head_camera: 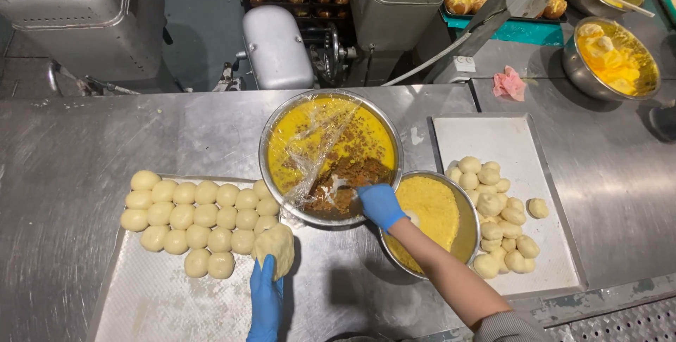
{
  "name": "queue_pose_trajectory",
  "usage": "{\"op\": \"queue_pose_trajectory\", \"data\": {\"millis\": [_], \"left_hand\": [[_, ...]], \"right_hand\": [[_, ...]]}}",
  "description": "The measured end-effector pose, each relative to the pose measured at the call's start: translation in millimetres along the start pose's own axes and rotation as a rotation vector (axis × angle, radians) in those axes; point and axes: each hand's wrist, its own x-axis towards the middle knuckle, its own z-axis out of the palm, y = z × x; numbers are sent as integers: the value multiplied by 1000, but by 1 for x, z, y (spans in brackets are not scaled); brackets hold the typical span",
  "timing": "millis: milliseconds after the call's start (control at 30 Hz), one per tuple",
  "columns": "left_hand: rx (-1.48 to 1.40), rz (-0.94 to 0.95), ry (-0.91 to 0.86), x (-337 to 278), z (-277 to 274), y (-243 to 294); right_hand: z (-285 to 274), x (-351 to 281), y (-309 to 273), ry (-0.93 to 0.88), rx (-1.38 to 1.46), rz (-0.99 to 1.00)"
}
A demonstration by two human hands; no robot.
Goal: Filling dough balls with a brown filling and shaping them into rounds.
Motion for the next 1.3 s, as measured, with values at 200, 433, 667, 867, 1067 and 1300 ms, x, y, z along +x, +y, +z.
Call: {"op": "queue_pose_trajectory", "data": {"millis": [200,433,667,867,1067,1300], "left_hand": [[-23,23,-58,4,9,9],[-51,-3,-43,1,11,-3],[-76,-6,-50,7,7,-15],[-67,-12,-67,5,17,-5],[-56,27,-37,0,9,1],[-17,12,38,-10,5,14]], "right_hand": [[-84,-2,29,241,-68,135],[-36,25,57,29,-9,72],[2,24,57,7,17,-10],[-21,-2,46,9,-34,-41],[-67,10,31,66,-88,48],[25,41,16,-119,-137,-97]]}}
